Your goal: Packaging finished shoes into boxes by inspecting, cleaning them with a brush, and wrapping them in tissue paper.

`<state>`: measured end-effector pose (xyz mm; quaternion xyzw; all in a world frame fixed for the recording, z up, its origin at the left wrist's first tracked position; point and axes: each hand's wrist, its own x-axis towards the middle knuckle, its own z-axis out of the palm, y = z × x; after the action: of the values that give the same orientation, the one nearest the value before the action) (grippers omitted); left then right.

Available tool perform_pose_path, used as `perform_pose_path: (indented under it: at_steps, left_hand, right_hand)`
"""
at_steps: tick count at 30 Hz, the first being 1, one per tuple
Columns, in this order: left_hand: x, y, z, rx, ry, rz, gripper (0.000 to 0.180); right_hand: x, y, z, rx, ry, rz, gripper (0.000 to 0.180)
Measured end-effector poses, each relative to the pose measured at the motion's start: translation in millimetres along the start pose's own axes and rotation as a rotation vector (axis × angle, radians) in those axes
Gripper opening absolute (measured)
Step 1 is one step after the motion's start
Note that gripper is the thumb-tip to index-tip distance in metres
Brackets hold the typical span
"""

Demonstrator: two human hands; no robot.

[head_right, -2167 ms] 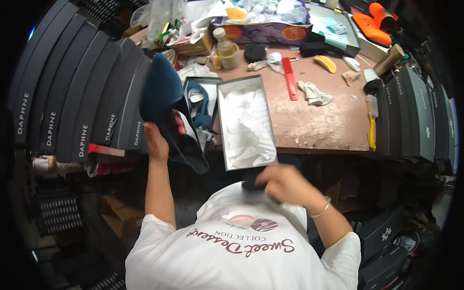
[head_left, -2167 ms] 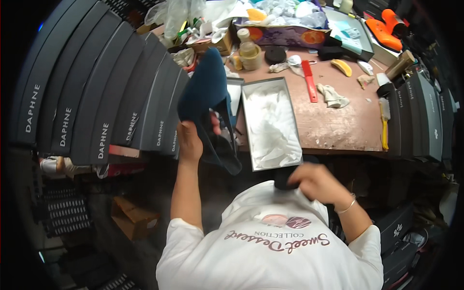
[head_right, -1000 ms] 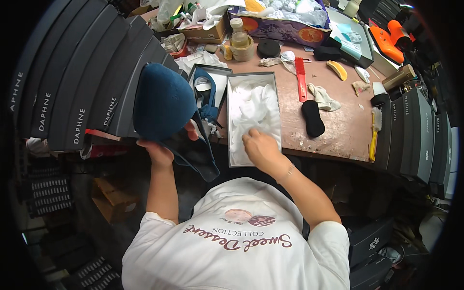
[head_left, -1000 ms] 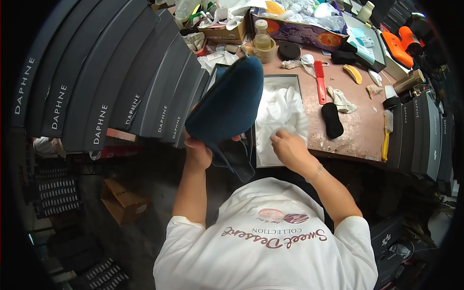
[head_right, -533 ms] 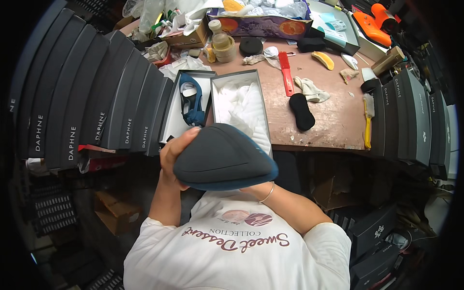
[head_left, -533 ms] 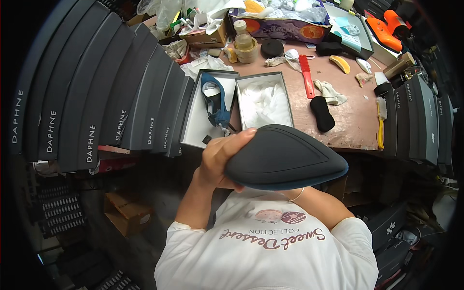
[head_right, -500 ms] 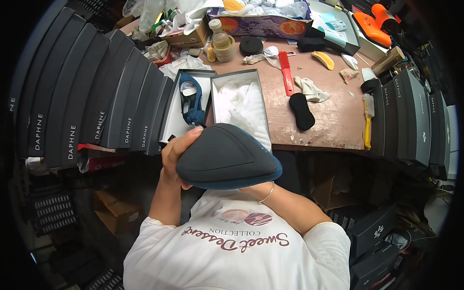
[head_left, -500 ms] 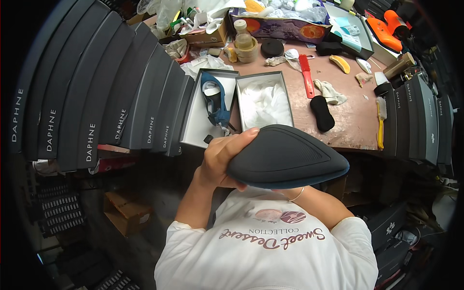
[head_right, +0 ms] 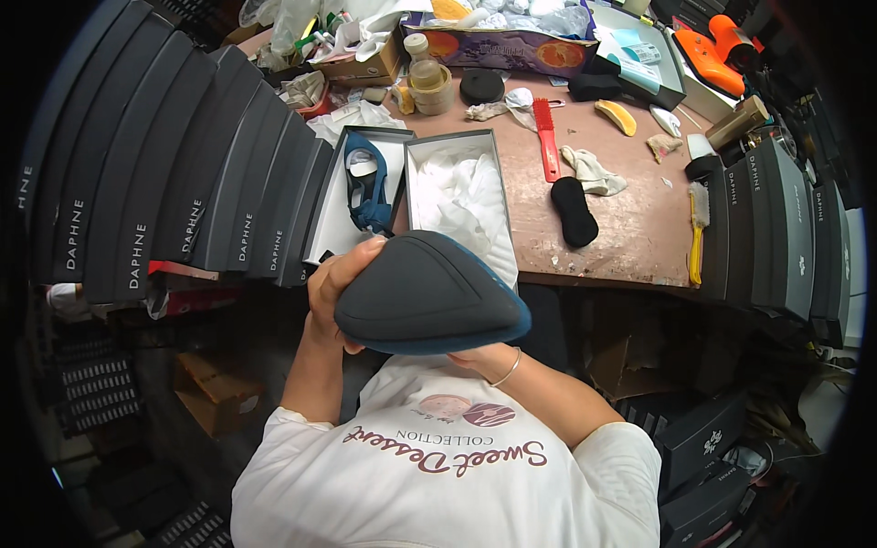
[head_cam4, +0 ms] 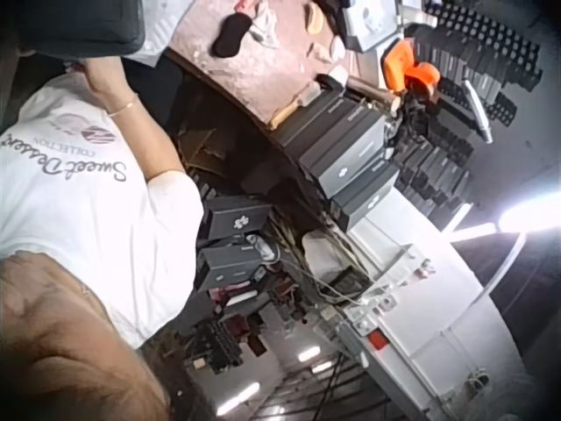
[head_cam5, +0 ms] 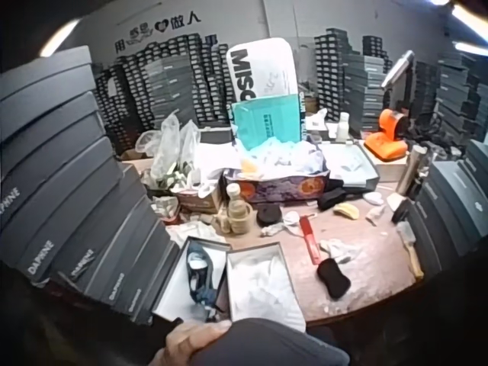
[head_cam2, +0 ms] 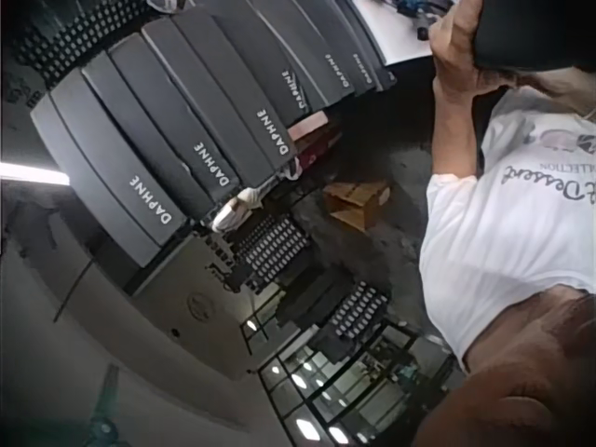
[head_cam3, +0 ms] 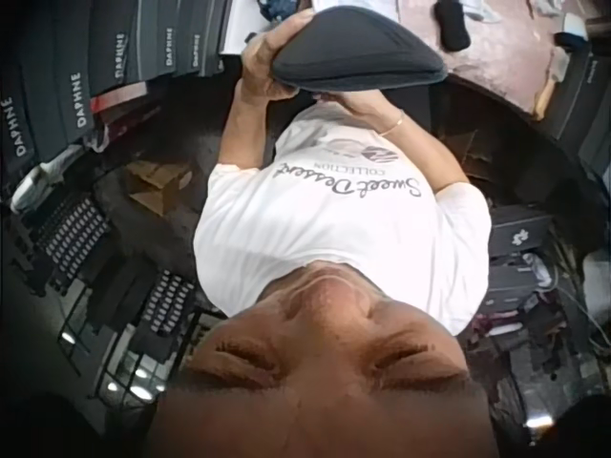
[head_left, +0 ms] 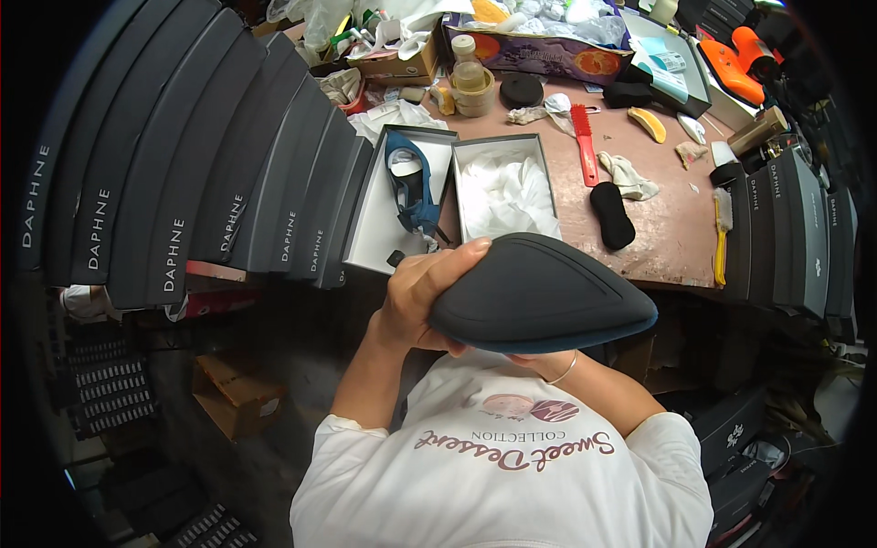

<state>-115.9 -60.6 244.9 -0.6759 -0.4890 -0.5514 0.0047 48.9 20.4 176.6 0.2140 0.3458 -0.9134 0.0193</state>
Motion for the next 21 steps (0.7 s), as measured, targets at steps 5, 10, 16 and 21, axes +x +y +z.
perform_pose_path:
  at_steps: [5, 10, 16, 21]
  left_hand:
    - [-3.4, -0.9, 2.2, -0.038, -0.007, -0.008, 0.089]
    - [-4.1, 0.0, 4.3, -0.064, -0.022, -0.014, 0.089]
    - [-3.5, -2.4, 3.9, -0.038, 0.001, 0.021, 0.089]
    - [-3.9, -1.3, 8.2, -0.093, -0.022, -0.002, 0.089]
  right_hand:
    - [0.5, 5.2, 4.7, -0.032, 0.029, -0.037, 0.024]
    - [-0.3, 6.1, 6.7, -0.062, 0.059, -0.073, 0.024]
    - [0.7, 6.7, 7.6, -0.089, 0.085, -0.109, 0.024]
    - [1.1, 6.9, 8.8, -0.105, 0.094, -0.127, 0.025]
